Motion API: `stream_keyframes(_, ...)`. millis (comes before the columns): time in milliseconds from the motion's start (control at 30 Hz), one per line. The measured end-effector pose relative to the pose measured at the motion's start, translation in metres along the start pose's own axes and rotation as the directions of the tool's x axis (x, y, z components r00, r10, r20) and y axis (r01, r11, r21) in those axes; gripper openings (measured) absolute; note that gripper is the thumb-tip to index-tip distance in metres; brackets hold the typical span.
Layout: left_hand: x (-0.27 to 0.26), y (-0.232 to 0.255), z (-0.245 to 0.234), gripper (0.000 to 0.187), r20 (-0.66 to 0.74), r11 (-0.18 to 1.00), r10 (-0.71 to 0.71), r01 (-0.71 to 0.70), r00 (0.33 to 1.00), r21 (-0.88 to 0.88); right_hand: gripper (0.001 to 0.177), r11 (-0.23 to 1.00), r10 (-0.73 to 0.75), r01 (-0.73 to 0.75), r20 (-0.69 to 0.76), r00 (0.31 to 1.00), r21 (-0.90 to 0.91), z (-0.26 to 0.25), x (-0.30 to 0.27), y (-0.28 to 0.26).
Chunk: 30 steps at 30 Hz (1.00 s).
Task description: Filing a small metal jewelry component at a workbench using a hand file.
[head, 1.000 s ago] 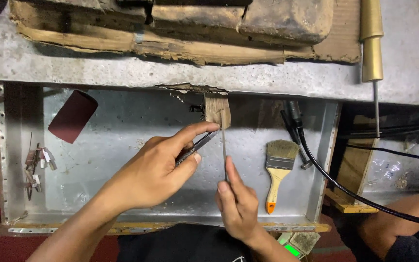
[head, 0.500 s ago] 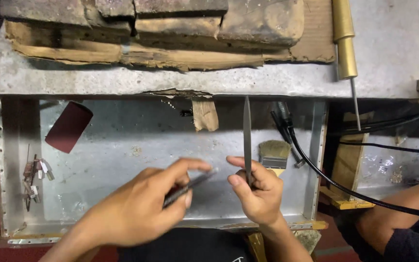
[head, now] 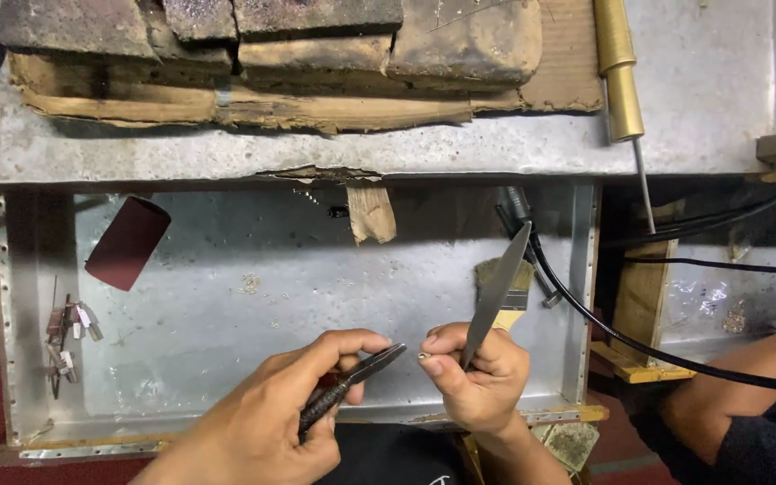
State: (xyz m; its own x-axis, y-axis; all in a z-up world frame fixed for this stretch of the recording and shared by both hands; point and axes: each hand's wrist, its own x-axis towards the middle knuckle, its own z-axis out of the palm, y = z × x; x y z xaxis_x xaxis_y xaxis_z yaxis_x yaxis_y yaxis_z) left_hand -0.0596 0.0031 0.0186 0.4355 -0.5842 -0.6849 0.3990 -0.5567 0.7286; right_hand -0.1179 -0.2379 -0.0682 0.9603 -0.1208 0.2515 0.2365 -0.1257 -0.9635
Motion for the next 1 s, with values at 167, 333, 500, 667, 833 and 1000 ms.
stream_keyframes(167,-0.002,-0.004,0.003,0.090,0.072,0.985,0.166,-0.161,0.984,-0.068,0.019,0.999,0.010,-0.009,-0.031,0.999,0.033,0.001,-0.001,0.003)
stream_keyframes(333,0.002,-0.018,0.007,0.087,0.039,0.903,0.429,-0.427,0.903,-0.032,0.019,1.000,0.028,-0.028,-0.031,0.999,0.000,-0.001,-0.002,0.004)
stream_keyframes(500,0.001,-0.006,0.010,0.085,-0.049,0.869,0.481,-0.483,0.876,-0.110,0.020,1.000,0.022,-0.022,-0.006,1.000,0.000,0.002,0.003,0.000)
stream_keyframes(667,0.002,-0.012,0.013,0.089,-0.059,0.905,0.422,-0.424,0.904,-0.026,0.022,0.999,-0.004,0.005,0.016,1.000,-0.034,0.003,0.008,-0.003)
stream_keyframes(833,0.010,-0.010,0.008,0.075,-0.193,0.777,0.598,-0.502,0.778,0.380,0.018,0.976,-0.051,0.063,0.062,0.997,-0.209,-0.001,0.016,-0.006)
stream_keyframes(1000,0.056,-0.041,-0.016,0.078,-0.223,0.261,0.874,-0.031,0.432,0.965,0.039,0.850,-0.085,0.124,0.098,0.992,-0.511,-0.009,0.011,0.008)
